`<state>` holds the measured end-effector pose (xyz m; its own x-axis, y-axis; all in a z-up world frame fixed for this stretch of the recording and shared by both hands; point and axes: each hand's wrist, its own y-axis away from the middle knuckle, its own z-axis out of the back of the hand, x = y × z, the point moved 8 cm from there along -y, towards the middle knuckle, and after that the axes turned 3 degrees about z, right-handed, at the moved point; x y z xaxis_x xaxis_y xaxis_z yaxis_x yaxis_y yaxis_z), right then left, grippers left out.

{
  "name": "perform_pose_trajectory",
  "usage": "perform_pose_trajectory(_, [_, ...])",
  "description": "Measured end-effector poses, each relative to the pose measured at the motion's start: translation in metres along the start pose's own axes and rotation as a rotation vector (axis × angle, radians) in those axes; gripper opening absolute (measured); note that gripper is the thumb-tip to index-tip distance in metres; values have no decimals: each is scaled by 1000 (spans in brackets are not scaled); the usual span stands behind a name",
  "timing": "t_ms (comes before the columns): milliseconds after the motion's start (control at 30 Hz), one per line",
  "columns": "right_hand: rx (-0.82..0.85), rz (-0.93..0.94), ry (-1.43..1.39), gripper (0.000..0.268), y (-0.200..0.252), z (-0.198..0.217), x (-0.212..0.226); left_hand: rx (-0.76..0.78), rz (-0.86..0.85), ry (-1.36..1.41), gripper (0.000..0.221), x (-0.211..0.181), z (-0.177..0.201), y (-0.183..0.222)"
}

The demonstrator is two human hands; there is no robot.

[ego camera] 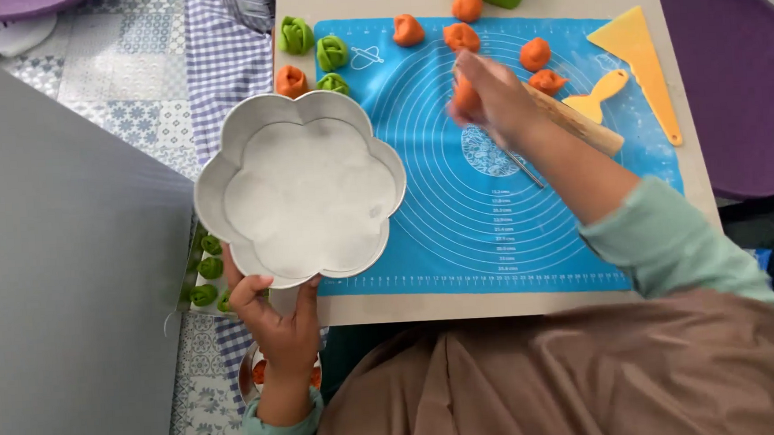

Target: Detailing dough with a tool and filling a flower-shaped baking mold with small dough balls

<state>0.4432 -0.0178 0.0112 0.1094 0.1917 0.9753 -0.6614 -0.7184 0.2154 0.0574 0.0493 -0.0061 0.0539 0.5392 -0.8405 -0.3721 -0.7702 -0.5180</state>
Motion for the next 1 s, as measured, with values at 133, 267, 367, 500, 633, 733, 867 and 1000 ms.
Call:
perform_pose_trajectory(133, [29, 243, 25, 37, -81, -27, 9, -40, -51, -6, 40, -1, -9, 5])
perform_pose_trajectory(267, [79, 892, 844, 36, -177, -93, 24, -94, -41, -31, 44, 5, -6, 11])
perform_pose_trajectory(367, [151, 677, 1239, 42, -239, -131, -7, -88, -15, -44, 43, 9, -4, 14])
perform_pose_trajectory(500, [181, 590, 1322, 17, -254, -150, -8, -35, 44, 15, 41, 14, -8, 9])
perform_pose_trajectory(633, [162, 662, 1431, 30, -271, -152, -21, 14, 59, -65, 45, 15, -12, 4])
perform_pose_trajectory(733, [-121, 958, 1548, 6, -265, -153, -12, 56, 111, -73, 43, 15, -17, 2])
perform_pose_trajectory(867, [-91, 923, 1352, 23, -207, -138, 19, 36, 27, -198, 65, 6, -12, 3])
perform_pose_trajectory(1000, [17, 916, 1102, 30, -115, -87, 37, -52, -251, -167, 65, -25, 3, 4])
